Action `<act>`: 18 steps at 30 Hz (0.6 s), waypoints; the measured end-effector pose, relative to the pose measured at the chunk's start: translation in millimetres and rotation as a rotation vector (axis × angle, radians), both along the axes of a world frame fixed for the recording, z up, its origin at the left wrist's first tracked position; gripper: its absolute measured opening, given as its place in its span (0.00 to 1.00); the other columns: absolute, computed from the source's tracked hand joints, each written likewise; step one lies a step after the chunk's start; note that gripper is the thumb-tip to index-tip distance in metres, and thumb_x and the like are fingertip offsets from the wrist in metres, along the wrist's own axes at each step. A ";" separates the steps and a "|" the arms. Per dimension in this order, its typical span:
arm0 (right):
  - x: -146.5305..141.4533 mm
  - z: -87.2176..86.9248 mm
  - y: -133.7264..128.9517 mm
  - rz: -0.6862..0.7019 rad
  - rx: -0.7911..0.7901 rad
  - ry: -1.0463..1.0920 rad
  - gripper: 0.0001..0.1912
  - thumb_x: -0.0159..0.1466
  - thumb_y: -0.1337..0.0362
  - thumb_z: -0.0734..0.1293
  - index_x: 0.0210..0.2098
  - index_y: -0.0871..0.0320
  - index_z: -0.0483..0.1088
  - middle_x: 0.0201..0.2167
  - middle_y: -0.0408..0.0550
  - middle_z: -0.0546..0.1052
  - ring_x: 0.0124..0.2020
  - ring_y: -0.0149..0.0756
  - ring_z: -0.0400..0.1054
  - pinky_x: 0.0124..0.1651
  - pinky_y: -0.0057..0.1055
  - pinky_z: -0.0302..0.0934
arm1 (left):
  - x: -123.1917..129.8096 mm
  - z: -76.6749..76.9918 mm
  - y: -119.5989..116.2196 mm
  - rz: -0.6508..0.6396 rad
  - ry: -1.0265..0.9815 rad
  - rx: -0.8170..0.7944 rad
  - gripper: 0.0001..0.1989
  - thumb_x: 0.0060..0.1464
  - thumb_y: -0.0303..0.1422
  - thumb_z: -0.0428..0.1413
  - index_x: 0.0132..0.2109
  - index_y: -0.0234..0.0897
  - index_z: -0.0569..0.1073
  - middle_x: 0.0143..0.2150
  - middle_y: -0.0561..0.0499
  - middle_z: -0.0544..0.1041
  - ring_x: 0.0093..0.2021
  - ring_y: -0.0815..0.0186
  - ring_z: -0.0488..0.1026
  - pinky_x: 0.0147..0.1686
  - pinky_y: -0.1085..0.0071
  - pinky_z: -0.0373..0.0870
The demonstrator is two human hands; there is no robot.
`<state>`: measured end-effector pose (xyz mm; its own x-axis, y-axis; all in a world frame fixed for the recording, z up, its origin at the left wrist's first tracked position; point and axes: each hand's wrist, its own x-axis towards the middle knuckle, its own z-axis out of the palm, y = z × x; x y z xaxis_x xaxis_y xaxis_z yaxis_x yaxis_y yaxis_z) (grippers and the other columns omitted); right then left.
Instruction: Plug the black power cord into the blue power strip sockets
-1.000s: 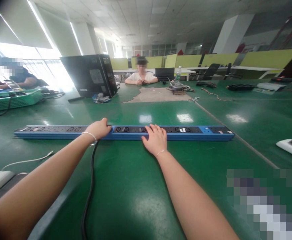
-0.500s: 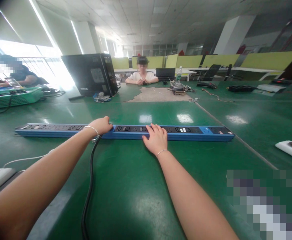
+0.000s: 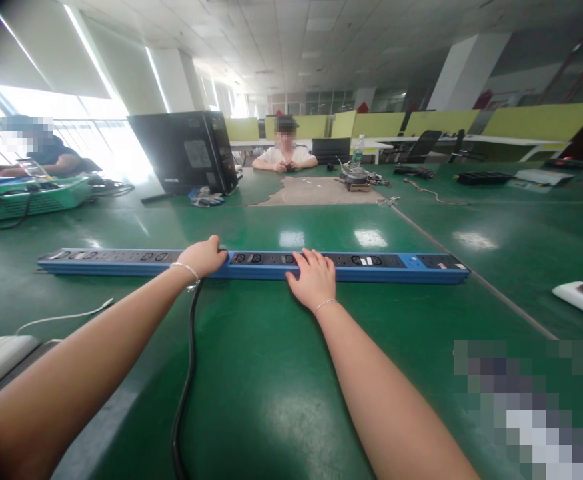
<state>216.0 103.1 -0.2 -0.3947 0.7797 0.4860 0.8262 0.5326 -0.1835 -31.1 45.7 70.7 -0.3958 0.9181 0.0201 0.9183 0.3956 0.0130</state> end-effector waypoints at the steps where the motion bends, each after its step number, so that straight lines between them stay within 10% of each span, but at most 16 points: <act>1: 0.0 -0.3 0.3 -0.001 0.001 -0.002 0.25 0.60 0.54 0.61 0.55 0.53 0.66 0.59 0.49 0.65 0.60 0.44 0.54 0.60 0.44 0.43 | -2.0 1.7 3.1 -0.010 -0.001 -0.018 0.20 0.54 0.40 0.41 0.49 0.33 0.65 0.44 0.35 0.77 0.44 0.52 0.74 0.39 0.62 0.68; 18: -0.2 -0.9 0.5 0.005 -0.008 0.007 0.25 0.60 0.54 0.62 0.55 0.54 0.66 0.59 0.49 0.65 0.60 0.45 0.54 0.60 0.45 0.43 | 13.3 -9.1 -14.2 0.064 0.040 0.122 0.19 0.57 0.40 0.38 0.48 0.35 0.64 0.38 0.37 0.78 0.40 0.52 0.76 0.37 0.61 0.68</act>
<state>215.8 103.6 -1.1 -0.3954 0.7817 0.4823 0.8222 0.5352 -0.1935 -17.8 31.5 61.7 -0.4498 0.8810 0.1468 0.8922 0.4508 0.0281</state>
